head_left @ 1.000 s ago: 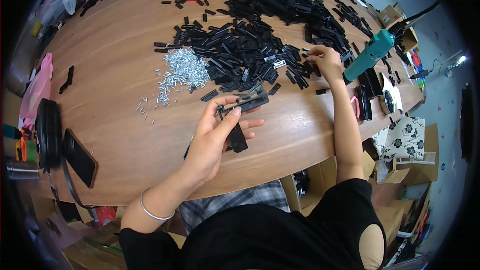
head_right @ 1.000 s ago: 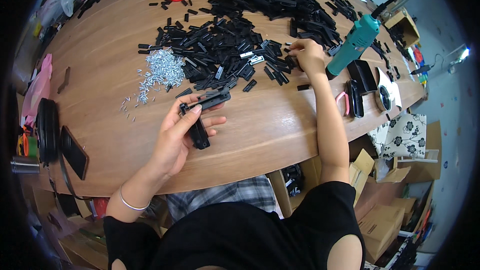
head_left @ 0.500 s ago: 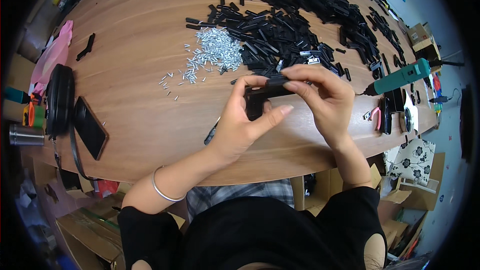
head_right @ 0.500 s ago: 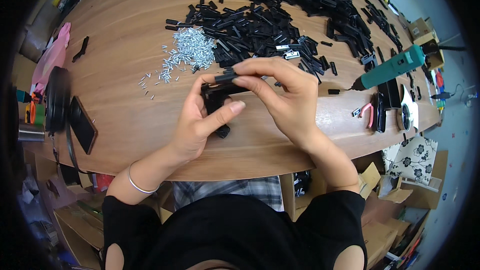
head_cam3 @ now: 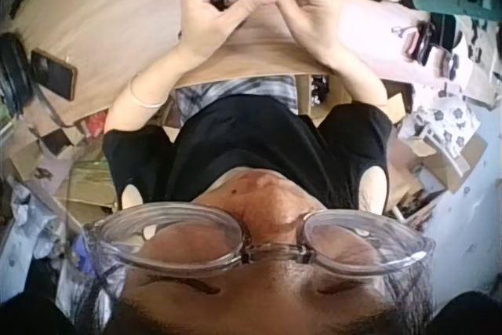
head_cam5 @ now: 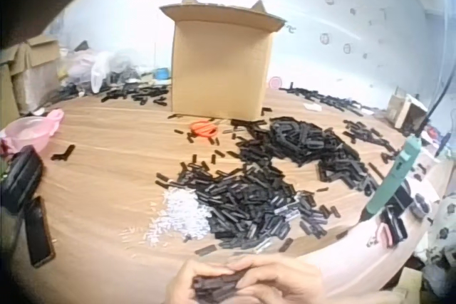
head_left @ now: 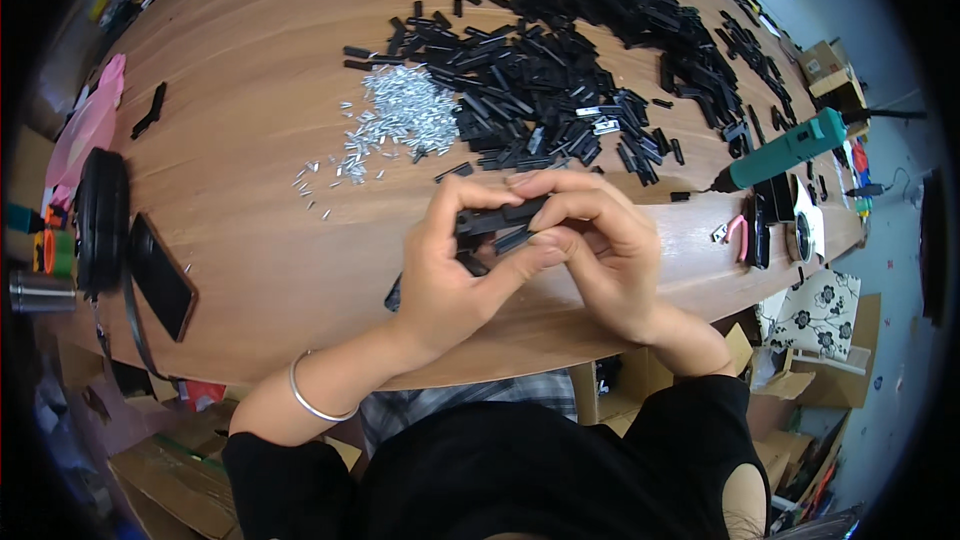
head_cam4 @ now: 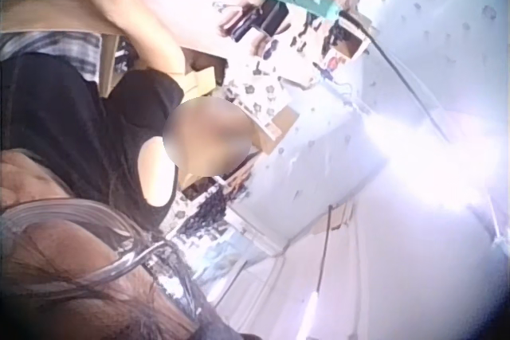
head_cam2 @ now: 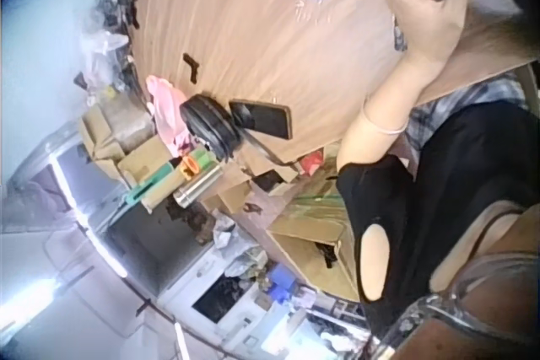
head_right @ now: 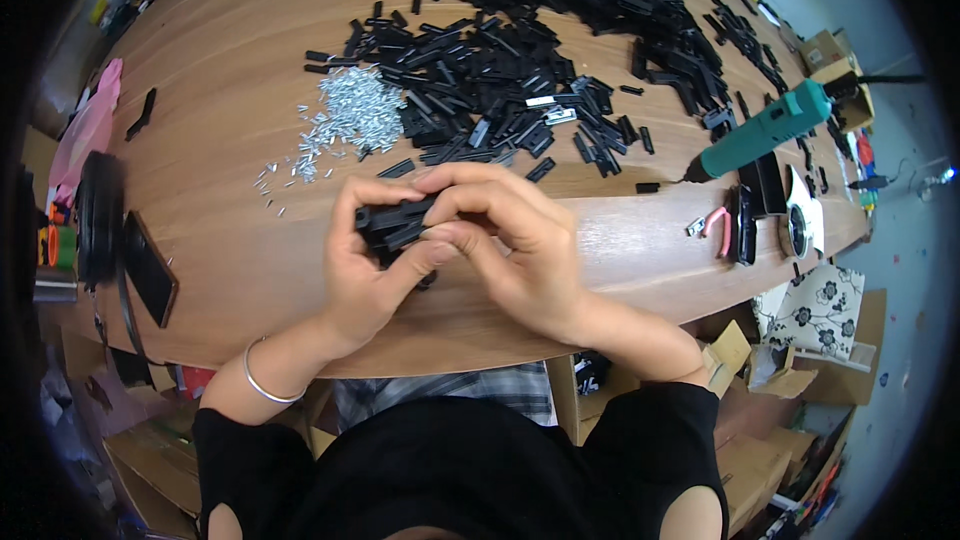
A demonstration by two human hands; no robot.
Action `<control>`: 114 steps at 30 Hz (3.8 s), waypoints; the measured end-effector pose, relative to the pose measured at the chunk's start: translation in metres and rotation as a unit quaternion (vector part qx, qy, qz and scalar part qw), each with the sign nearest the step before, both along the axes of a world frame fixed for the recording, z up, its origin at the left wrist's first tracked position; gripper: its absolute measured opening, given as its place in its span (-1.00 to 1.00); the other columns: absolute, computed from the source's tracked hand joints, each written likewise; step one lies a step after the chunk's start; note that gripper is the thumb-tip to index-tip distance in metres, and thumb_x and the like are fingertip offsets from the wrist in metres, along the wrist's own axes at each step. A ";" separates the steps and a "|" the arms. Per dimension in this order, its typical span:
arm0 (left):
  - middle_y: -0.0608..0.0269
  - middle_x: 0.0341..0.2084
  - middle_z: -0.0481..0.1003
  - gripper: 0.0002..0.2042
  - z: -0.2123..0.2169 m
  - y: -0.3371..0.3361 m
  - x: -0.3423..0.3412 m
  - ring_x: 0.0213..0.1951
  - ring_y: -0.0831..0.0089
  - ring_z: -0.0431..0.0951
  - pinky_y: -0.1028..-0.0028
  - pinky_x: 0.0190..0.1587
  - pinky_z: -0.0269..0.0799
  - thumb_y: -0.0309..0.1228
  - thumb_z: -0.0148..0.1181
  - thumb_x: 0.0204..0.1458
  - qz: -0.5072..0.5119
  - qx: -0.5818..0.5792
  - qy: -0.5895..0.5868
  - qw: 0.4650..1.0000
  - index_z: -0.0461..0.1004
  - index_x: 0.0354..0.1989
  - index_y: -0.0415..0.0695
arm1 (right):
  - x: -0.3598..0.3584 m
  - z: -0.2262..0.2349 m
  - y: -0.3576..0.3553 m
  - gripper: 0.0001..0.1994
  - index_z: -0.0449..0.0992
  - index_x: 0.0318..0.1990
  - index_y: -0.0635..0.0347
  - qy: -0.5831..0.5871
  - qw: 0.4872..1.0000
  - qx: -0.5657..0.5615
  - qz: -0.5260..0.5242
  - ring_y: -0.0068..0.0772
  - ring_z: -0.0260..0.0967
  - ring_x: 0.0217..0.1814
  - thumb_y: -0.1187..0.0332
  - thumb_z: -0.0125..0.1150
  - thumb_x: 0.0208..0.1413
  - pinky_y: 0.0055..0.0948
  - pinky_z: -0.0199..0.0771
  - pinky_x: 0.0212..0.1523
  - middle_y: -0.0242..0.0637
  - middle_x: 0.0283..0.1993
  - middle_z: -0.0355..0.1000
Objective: The person assembles small black plastic components on a wooden table. They pick up parts, insert screws, and use a green electric screwdriver to fasten them together. The person works on multiple units, placing finished assemblies on the table.
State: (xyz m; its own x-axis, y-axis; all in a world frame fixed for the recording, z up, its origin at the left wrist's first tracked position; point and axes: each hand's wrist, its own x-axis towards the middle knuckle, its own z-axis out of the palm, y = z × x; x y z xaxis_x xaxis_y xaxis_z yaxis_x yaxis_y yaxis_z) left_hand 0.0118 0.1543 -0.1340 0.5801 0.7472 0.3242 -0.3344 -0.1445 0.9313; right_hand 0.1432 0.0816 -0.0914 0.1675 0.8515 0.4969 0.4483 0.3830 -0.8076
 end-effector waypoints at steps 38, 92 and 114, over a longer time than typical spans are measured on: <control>0.18 -0.32 0.50 -0.71 0.020 0.013 -0.005 -0.30 0.58 0.49 0.60 -0.25 0.40 -0.46 0.26 -0.08 0.112 -0.020 0.009 0.993 0.41 -0.18 -0.27 | -0.013 -0.004 0.031 -0.83 0.53 -0.23 0.33 0.099 0.993 -0.054 -0.015 -0.42 0.40 -0.08 0.59 0.13 -0.01 -0.53 0.40 -0.07 -0.15 -0.14 0.46; 0.41 -0.43 0.44 -0.75 0.020 0.053 -0.010 -0.38 0.71 0.35 0.61 -0.34 0.24 -0.11 0.04 0.07 -0.035 -0.392 -0.060 0.917 0.37 -0.32 -0.04 | 0.159 -0.043 0.327 -0.74 0.60 -0.34 0.06 -0.337 0.888 -0.144 -0.280 -0.13 0.46 -0.25 0.16 0.20 -0.18 -0.33 0.42 -0.12 -0.07 -0.38 0.49; 0.45 -0.43 0.39 -0.74 0.035 0.042 -0.010 -0.43 0.74 0.23 0.72 -0.37 0.16 -0.30 0.11 0.03 -0.109 -0.350 -0.007 0.930 0.43 -0.17 -0.18 | 0.193 0.037 0.135 -0.87 0.52 -0.43 0.33 -0.275 0.793 -0.493 -0.229 -0.50 0.40 -0.61 0.42 0.18 -0.08 -0.55 0.45 -0.56 -0.27 -0.56 0.45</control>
State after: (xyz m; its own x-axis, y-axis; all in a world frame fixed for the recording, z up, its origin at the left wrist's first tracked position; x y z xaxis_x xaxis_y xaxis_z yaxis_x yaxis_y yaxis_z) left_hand 0.0023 0.1967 -0.0988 0.7417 0.6437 -0.1887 -0.2976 0.5679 0.7674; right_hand 0.3359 0.2168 -0.0544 0.5598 0.7840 -0.2682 0.7466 -0.6177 -0.2472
